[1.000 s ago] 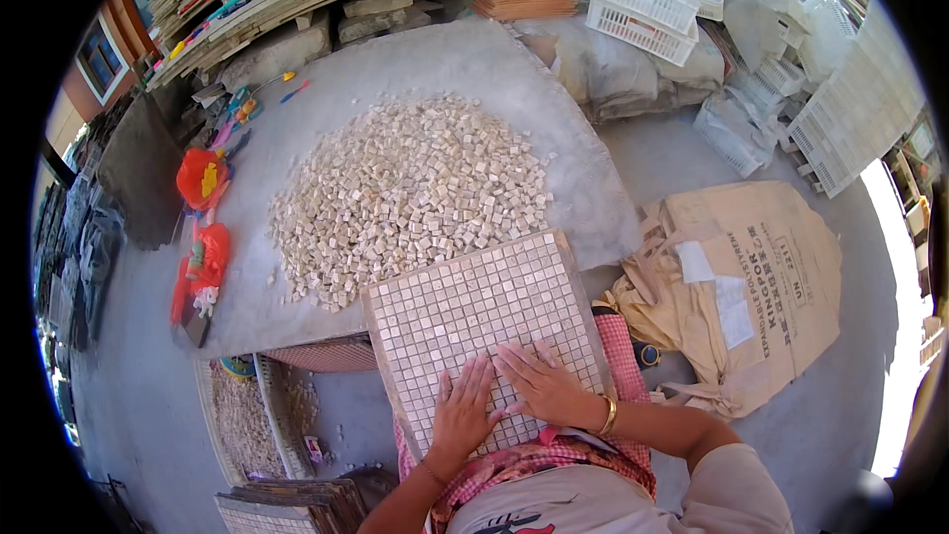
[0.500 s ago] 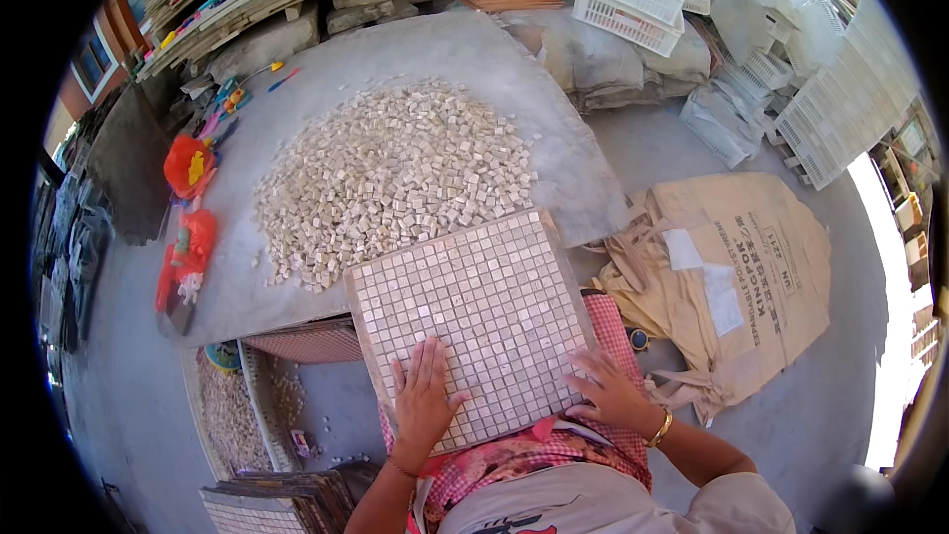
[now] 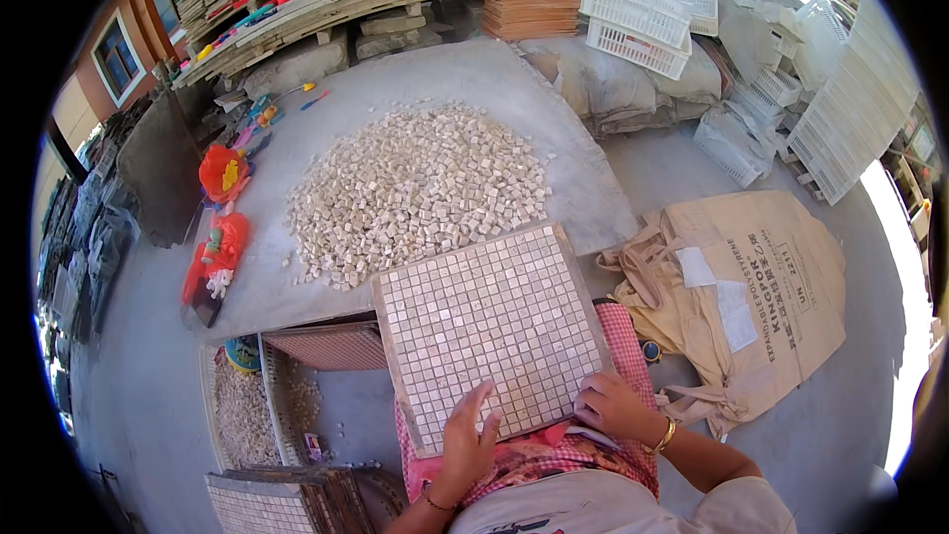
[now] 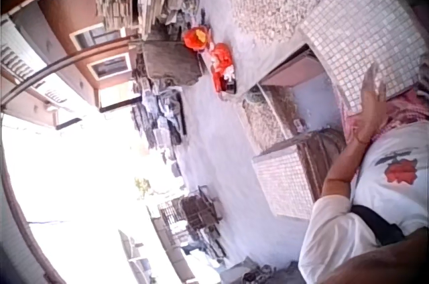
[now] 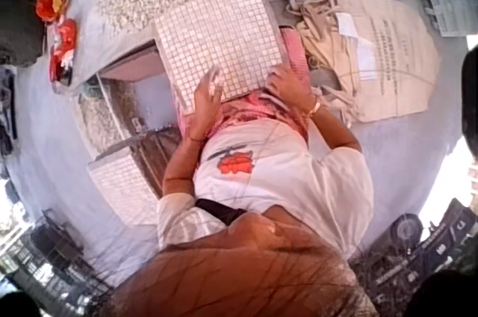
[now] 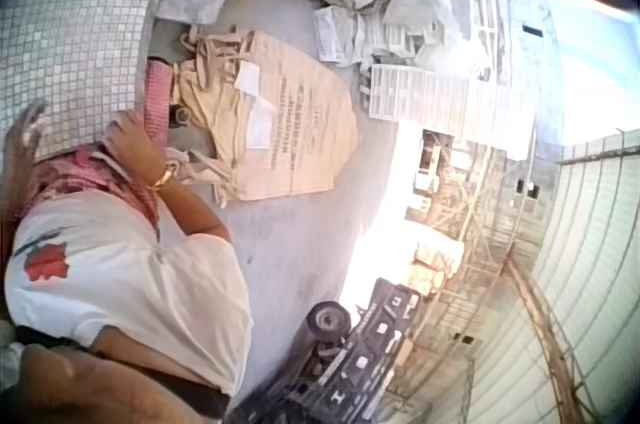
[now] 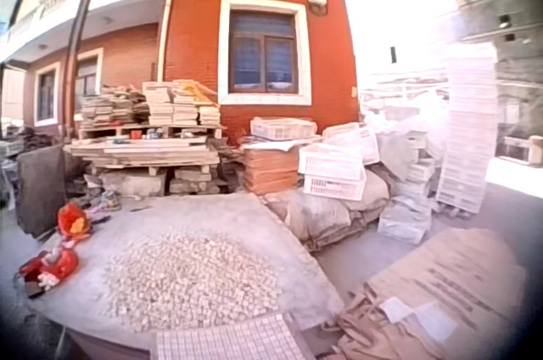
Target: The person places small white cubes onto a grid board, filling the squares by hand. They pick up cubes from a large pile on a table and arrange them into the grid, occasionally adjusting the board's position.
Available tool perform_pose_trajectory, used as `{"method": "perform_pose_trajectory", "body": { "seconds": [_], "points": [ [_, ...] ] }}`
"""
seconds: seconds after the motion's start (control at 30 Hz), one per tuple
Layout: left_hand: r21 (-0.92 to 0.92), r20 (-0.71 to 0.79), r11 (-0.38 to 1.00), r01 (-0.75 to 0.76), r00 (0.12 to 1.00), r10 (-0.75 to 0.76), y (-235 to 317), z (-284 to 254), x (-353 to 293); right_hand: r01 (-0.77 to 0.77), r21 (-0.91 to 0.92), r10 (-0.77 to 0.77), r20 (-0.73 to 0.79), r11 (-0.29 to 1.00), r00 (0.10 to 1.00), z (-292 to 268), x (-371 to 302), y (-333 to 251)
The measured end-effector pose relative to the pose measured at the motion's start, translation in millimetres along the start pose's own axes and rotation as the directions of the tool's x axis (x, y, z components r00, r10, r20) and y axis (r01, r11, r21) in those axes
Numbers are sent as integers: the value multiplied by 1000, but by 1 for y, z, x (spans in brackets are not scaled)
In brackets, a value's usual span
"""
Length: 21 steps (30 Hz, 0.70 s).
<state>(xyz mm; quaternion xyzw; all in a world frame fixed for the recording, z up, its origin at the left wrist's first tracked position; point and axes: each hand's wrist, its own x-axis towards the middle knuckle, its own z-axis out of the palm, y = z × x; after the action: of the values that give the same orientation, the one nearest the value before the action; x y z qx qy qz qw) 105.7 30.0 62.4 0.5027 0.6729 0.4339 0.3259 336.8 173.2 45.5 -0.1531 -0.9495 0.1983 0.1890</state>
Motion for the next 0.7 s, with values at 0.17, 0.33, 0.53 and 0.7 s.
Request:
{"method": "perform_pose_trajectory", "body": {
  "seconds": [0.17, 0.33, 0.53, 0.7],
  "points": [
    [-790, 513, 210, 576, 808, -289, 8, 26, -6, 29, 201, -11, -92, 979, 996, -12, 37, -43],
    [-804, 595, -168, 571, 771, -227, -38, -38, -9, 43, 361, -28, -47, 932, 999, -7, 84, -37],
    [-967, -227, 234, -102, 761, -608, -124, -275, -56, -204, 423, 217, 18, 883, 976, -4, 170, 46],
    [-432, -829, 902, -31, 408, -383, -209, -405, -136, -255, 197, 282, -129, 947, 951, 4, 240, 107]
  ]
}}
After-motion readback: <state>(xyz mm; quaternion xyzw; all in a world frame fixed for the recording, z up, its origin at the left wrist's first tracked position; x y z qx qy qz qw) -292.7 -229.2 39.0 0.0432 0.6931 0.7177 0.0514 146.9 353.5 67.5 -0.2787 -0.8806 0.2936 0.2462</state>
